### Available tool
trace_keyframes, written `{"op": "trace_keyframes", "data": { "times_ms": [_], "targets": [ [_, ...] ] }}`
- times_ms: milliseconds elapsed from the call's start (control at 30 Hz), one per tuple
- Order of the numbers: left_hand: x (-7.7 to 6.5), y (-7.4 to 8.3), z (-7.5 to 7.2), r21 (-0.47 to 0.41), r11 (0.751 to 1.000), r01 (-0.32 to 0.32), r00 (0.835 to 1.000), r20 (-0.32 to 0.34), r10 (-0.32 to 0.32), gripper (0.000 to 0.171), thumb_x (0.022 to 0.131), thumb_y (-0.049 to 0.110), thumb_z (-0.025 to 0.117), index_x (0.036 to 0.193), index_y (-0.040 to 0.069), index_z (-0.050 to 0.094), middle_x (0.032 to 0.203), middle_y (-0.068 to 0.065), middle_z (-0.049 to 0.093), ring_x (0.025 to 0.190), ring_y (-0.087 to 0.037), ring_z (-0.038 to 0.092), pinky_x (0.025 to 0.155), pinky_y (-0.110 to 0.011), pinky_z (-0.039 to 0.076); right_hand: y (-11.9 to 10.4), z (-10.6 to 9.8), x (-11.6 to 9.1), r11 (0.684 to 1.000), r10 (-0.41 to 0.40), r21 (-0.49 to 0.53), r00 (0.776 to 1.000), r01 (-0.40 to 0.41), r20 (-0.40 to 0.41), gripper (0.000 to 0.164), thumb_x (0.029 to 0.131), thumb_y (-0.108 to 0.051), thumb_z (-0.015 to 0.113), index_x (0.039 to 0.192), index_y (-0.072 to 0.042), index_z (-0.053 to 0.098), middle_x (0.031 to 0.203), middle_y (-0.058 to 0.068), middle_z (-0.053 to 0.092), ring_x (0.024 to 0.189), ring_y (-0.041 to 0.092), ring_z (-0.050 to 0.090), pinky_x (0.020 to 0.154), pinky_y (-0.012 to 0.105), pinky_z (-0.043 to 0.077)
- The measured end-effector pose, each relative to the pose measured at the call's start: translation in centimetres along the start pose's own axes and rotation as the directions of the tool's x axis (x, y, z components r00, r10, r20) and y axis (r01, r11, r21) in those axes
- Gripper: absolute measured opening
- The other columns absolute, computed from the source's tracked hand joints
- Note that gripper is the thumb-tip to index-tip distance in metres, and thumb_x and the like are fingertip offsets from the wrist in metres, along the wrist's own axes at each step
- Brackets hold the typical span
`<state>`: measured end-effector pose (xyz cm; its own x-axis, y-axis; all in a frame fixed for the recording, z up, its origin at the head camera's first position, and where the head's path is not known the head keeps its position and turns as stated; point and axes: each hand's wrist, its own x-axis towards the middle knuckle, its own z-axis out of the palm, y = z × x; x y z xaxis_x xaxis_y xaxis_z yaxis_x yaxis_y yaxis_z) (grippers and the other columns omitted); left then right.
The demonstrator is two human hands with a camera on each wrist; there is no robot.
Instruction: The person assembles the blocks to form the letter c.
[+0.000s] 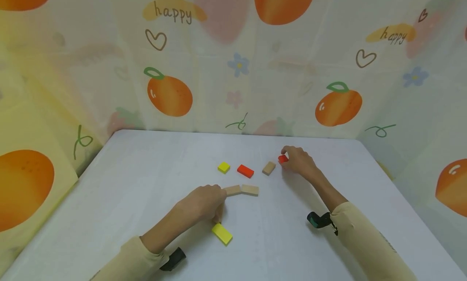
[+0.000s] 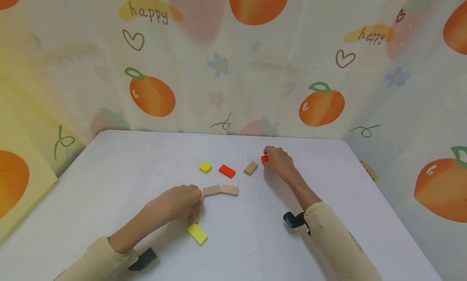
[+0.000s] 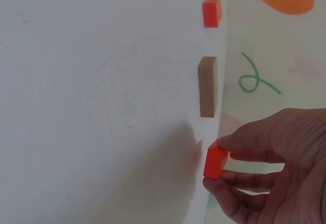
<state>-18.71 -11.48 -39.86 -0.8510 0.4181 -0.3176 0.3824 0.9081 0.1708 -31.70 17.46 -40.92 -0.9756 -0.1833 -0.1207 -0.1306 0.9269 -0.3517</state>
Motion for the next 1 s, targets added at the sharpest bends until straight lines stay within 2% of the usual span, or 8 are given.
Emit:
{"op": "trace_keyframes", "data": {
  "times_ms": [433, 700, 1000],
  "targets": [
    [-0.2, 0.0, -0.1, -0.017, 1.0, 0.006, 1.0, -0.005, -0.006, 0.019, 0.079, 0.012, 0.091, 0.09, 0.009, 0.077, 0.084, -0.001, 0.064, 0.071, -0.015, 0.051, 0.064, -0.026, 0.046, -0.7, -1.1, -3.0, 0.998, -0.057, 0.018, 0.997, 0.058, -0.058, 0.038, 0.095, -0.007, 0.069, 0.131, 0.001, 0.062, 0.106, 0.022, 0.07, 0.085, 0.028, 0.063, 0.071, 0.035, 0.059],
    [-0.2, 0.2, -0.1, -0.013, 1.0, 0.004, 1.0, -0.003, -0.004, 0.019, 0.079, 0.013, 0.091, 0.089, 0.01, 0.075, 0.085, -0.001, 0.063, 0.072, -0.015, 0.051, 0.065, -0.027, 0.046, -1.8, -1.7, -5.5, 0.992, -0.116, 0.031, 0.989, 0.119, -0.094, 0.036, 0.094, -0.006, 0.069, 0.129, -0.002, 0.065, 0.109, 0.022, 0.072, 0.09, 0.03, 0.066, 0.075, 0.039, 0.062],
    [-0.2, 0.2, 0.0, -0.013, 1.0, -0.006, 1.0, -0.017, 0.006, 0.015, 0.08, 0.011, 0.091, 0.088, 0.011, 0.078, 0.084, 0.0, 0.065, 0.072, -0.015, 0.05, 0.064, -0.025, 0.045, -4.1, -1.7, -8.9, 0.971, -0.223, 0.079, 0.973, 0.227, -0.058, 0.03, 0.092, -0.004, 0.073, 0.122, -0.006, 0.071, 0.103, 0.012, 0.074, 0.091, 0.023, 0.066, 0.072, 0.032, 0.062]
  ]
}}
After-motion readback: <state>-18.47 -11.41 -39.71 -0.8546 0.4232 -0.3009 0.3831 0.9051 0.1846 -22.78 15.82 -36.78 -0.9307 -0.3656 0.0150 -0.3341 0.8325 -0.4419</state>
